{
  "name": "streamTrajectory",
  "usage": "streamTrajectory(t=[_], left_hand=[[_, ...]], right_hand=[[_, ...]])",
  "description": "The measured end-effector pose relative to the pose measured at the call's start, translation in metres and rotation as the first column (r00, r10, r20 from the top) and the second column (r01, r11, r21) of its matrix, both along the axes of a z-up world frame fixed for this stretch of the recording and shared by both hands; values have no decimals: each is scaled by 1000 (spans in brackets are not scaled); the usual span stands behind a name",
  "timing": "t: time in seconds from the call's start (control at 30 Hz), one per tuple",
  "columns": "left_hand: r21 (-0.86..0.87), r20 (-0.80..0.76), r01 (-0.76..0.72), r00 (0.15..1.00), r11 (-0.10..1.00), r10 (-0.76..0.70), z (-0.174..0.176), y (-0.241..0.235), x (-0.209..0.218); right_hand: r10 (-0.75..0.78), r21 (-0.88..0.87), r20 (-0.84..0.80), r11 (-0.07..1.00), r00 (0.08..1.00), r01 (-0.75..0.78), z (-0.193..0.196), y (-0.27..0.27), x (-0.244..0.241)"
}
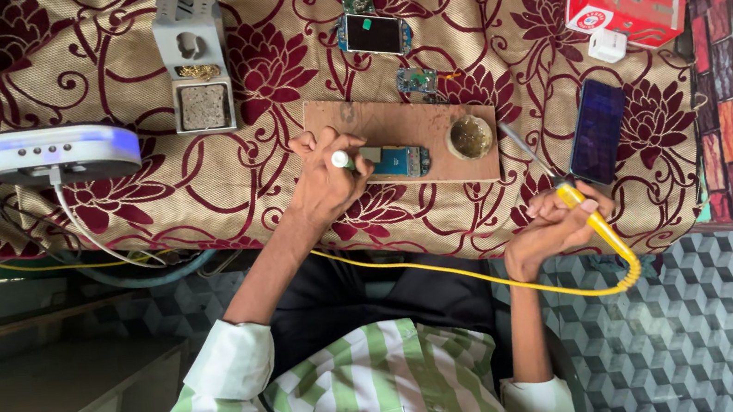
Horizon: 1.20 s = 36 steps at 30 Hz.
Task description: The person uses a soldering iron and solder wire to apply solder to a small blue circuit board held in a vise. The person repeatedly melts solder onto the board's surface while holding the board steady.
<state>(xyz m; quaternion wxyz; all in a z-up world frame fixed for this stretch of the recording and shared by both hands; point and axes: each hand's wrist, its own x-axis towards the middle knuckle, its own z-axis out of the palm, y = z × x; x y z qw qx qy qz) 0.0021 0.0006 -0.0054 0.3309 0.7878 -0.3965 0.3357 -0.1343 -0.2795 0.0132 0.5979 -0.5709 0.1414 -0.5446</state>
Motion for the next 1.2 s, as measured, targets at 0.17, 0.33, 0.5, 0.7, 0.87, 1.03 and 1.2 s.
streamTrajectory(t=[0.17,0.33,0.5,0.7,0.87,1.03,1.2], left_hand=[[-45,36,0,999,999,2,-4,-2,2],[-31,29,-9,1000,999,10,-7,-3,0],[-12,22,-15,1000,1000,15,-10,-3,1],[-21,23,-13,1000,1000,13,-9,-4,1],[-20,20,-30,999,999,30,-8,-3,0],[-9,4,-3,1000,1000,3,-10,-3,0],[-7,45,-32,998,999,32,-8,-3,0]], right_hand=[[121,2,-35,993,992,-121,-15,-1,7],[156,-71,-109,984,982,-164,-19,12,10],[130,-201,-189,965,973,-168,-18,20,12],[152,-158,-197,970,969,-184,-18,23,12],[161,-159,-172,969,972,-188,-23,21,11],[207,76,-56,976,977,-202,-24,16,8],[253,301,42,919,967,-253,-22,17,2]])
